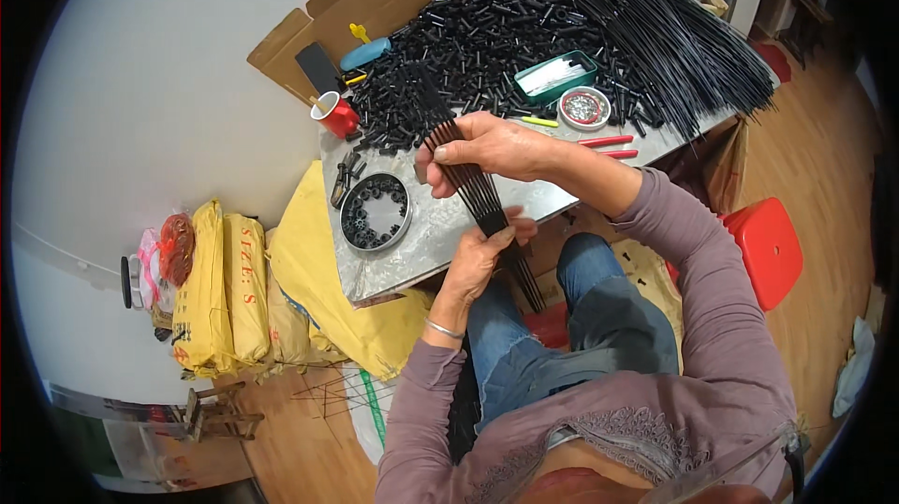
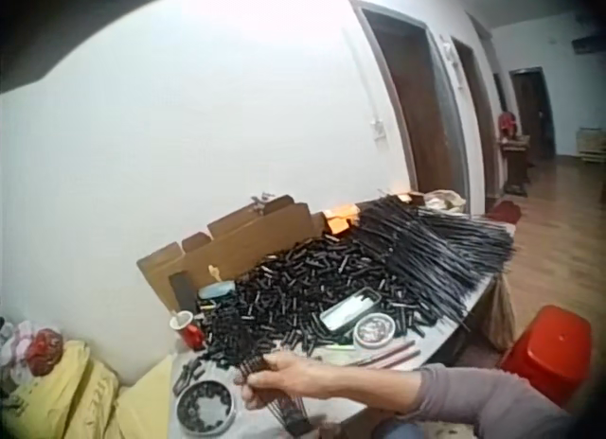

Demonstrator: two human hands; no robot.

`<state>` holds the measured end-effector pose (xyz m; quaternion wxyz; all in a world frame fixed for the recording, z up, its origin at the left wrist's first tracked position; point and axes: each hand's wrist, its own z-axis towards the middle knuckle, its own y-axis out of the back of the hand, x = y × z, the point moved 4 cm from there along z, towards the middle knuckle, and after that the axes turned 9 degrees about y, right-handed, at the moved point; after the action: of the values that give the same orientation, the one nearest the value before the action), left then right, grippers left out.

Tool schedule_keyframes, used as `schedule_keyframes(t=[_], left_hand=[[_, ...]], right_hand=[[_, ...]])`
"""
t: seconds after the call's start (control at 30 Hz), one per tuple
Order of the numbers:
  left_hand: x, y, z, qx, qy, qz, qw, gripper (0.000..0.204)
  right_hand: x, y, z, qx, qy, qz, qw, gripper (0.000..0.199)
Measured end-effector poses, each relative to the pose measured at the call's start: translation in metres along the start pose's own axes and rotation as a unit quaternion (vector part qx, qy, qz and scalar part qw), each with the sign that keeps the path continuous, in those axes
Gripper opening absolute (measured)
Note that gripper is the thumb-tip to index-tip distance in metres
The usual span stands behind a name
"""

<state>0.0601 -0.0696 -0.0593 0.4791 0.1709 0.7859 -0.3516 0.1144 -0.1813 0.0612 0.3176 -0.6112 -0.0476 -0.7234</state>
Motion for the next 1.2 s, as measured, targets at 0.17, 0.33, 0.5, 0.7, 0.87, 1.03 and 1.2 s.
schedule_keyframes(t=[0.17, 0.33, 0.5, 0.7, 0.87, 1.03, 1.2], left_hand=[[-0.013, 0.011, -0.036, -0.120, -0.113, 0.021, 0.986, 0.055], [-0.117, -0.022, -0.061, -0.176, -0.321, 0.142, 0.920, 0.054], [-0.137, -0.028, -0.046, -0.138, -0.297, 0.168, 0.930, 0.021], [-0.134, -0.033, -0.041, -0.138, -0.335, 0.152, 0.919, 0.020], [-0.134, -0.027, -0.042, -0.147, -0.329, 0.154, 0.920, 0.017], [-0.134, -0.028, -0.041, -0.159, -0.336, 0.172, 0.912, 0.016], [-0.135, -0.029, -0.043, -0.165, -0.338, 0.176, 0.910, 0.016]], right_hand=[[-0.006, -0.006, -0.015, 0.021, 0.044, -0.041, 0.998, 0.022], [-0.033, -0.017, -0.045, 0.063, 0.039, -0.157, 0.985, 0.017], [-0.038, -0.016, -0.037, 0.058, 0.040, -0.138, 0.988, 0.015], [0.001, 0.112, -0.017, 0.029, -0.056, -0.410, 0.910, 0.047], [0.013, 0.212, -0.015, -0.177, -0.066, -0.818, 0.543, 0.012], [0.009, 0.213, -0.006, -0.115, -0.021, -0.869, 0.480, 0.008], [0.019, 0.214, -0.003, -0.129, -0.051, -0.842, 0.521, 0.006]])
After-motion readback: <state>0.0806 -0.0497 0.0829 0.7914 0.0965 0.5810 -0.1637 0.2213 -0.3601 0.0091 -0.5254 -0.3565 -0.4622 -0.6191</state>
